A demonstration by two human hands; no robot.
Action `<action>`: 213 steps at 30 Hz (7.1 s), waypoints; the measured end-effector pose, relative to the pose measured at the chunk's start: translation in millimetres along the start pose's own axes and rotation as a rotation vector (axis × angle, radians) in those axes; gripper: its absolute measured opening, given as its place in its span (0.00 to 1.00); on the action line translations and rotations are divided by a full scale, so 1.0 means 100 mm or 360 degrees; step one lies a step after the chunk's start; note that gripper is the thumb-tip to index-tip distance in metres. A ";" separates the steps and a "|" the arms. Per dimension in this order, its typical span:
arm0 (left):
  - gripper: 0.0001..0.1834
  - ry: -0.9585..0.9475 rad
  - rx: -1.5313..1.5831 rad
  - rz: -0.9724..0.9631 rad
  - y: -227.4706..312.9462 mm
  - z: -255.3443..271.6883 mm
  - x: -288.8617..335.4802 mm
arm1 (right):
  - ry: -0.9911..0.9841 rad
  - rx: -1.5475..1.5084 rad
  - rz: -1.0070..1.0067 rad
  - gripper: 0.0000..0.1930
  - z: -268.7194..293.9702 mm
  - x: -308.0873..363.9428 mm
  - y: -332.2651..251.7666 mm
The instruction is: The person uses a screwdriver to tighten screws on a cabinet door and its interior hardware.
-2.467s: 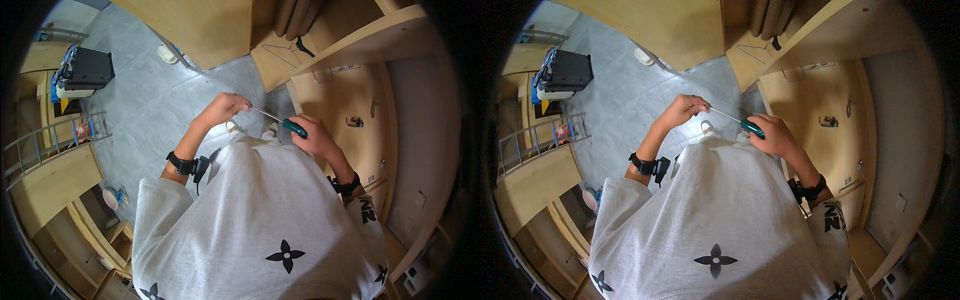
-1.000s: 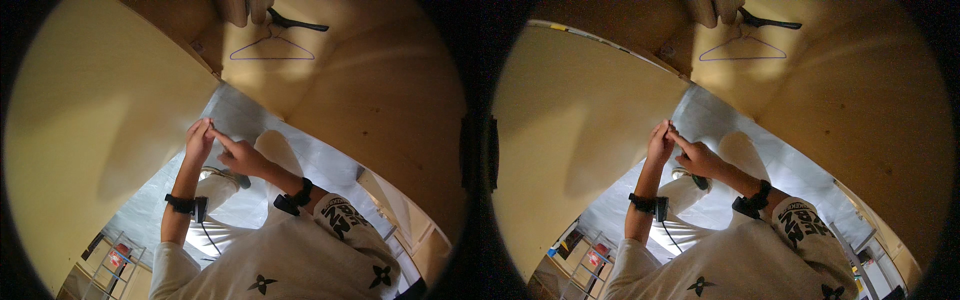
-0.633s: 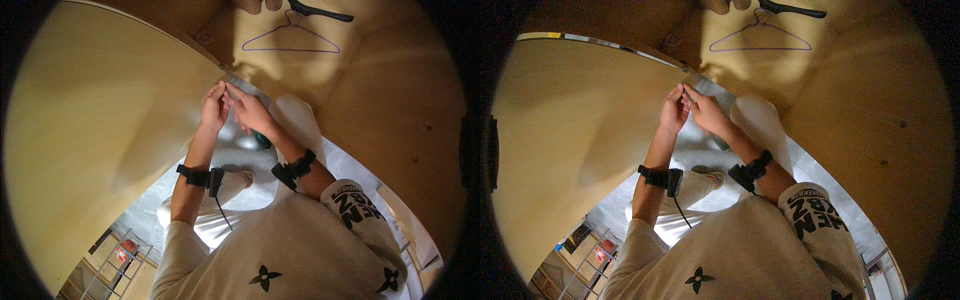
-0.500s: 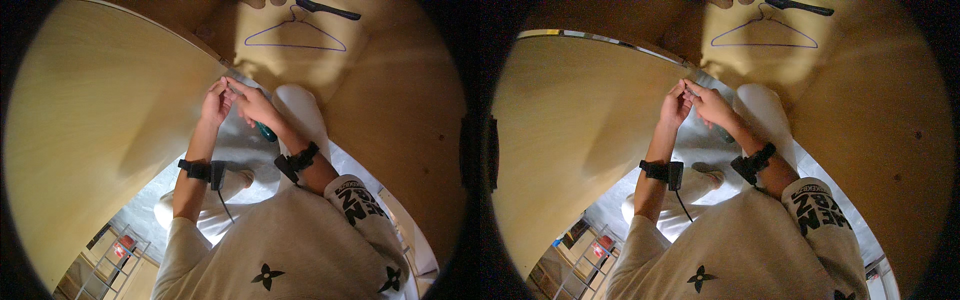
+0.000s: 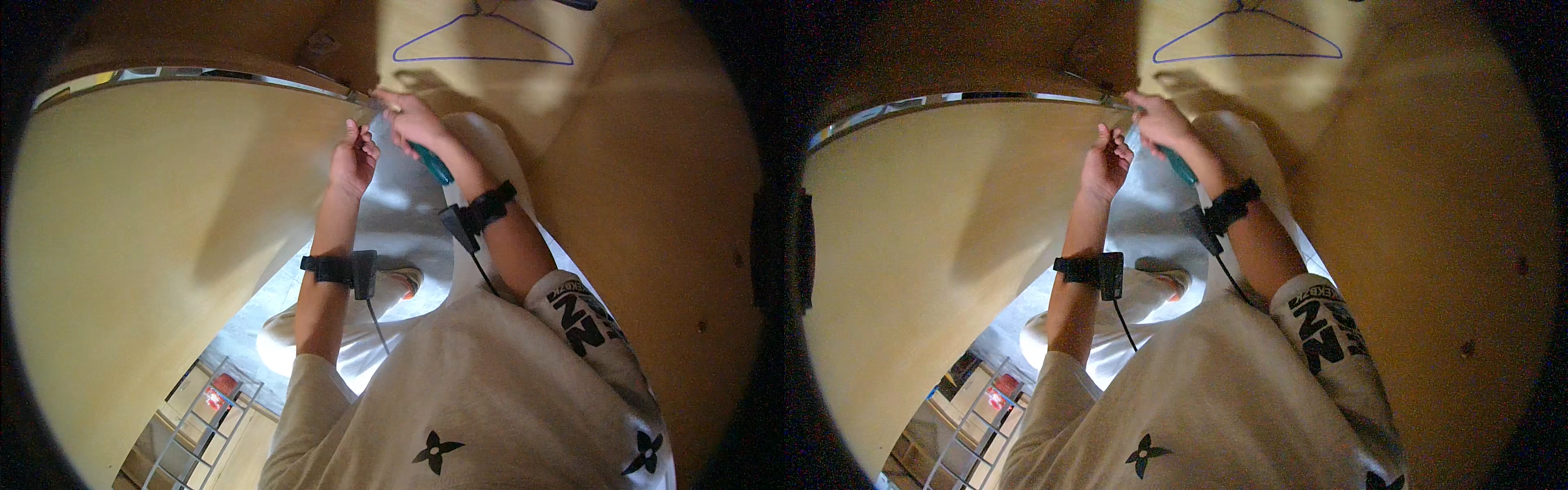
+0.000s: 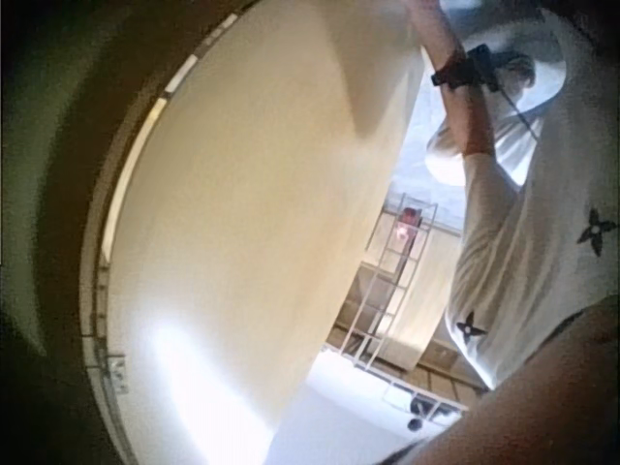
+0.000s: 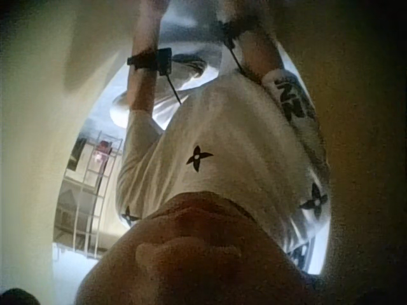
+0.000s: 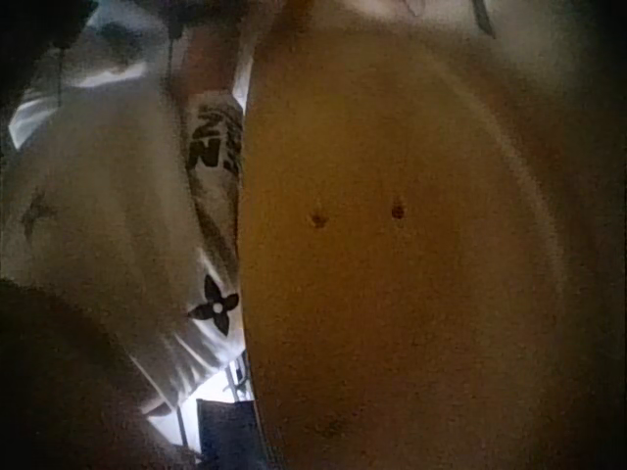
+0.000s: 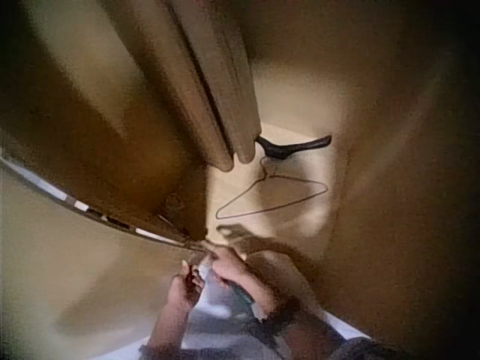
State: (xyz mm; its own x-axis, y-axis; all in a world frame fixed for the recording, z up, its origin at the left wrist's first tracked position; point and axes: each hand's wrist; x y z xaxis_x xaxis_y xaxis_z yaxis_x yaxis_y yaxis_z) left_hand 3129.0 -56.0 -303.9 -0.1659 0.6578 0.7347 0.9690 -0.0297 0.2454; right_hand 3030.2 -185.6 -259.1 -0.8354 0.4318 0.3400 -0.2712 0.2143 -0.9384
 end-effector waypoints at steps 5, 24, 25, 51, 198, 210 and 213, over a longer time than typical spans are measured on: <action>0.12 -0.0003 -0.0034 0.0026 -0.07 0.16 0.23 | 0.0111 -0.0072 0.0172 0.27 0.14 -0.35 0.04; 0.11 0.0124 -0.0205 0.0018 -0.35 0.30 0.23 | 0.0009 0.0352 0.0327 0.24 -0.03 -0.43 -0.03; 0.11 0.0117 -0.0211 0.0021 -0.35 0.29 0.23 | 0.0011 0.0345 0.0320 0.24 -0.04 -0.38 -0.01; 0.12 -0.0319 0.0034 -0.0076 0.10 -0.05 -0.14 | 0.0067 -0.0178 0.0333 0.24 -0.07 -0.37 0.11; 0.09 0.0420 -0.2987 -0.1806 -1.74 2.58 -2.15 | 0.0320 0.0361 0.0204 0.16 0.33 0.59 1.57; 0.13 0.0350 -0.2481 -0.0881 -1.71 2.57 -1.95 | 0.0054 -0.0903 -0.0172 0.13 0.59 0.44 1.51; 0.10 0.0471 -0.1377 -0.0311 -1.65 2.60 -1.81 | 0.0067 -0.0520 -0.0026 0.12 0.43 0.43 1.53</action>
State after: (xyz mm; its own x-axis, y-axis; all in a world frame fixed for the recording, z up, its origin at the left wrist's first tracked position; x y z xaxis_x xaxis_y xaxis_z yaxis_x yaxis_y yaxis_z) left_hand 3047.2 25.6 -641.5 -0.4668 0.4954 0.7326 0.4651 -0.5671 0.6798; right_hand 2932.2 -172.1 -390.6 -0.8099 0.4605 0.3633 -0.1106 0.4883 -0.8656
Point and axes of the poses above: each hand's wrist, its own x-axis away from the middle knuckle, its own z-axis out of the back of the hand, y = z × x, and after that the axes turned 11 degrees about z, right-handed
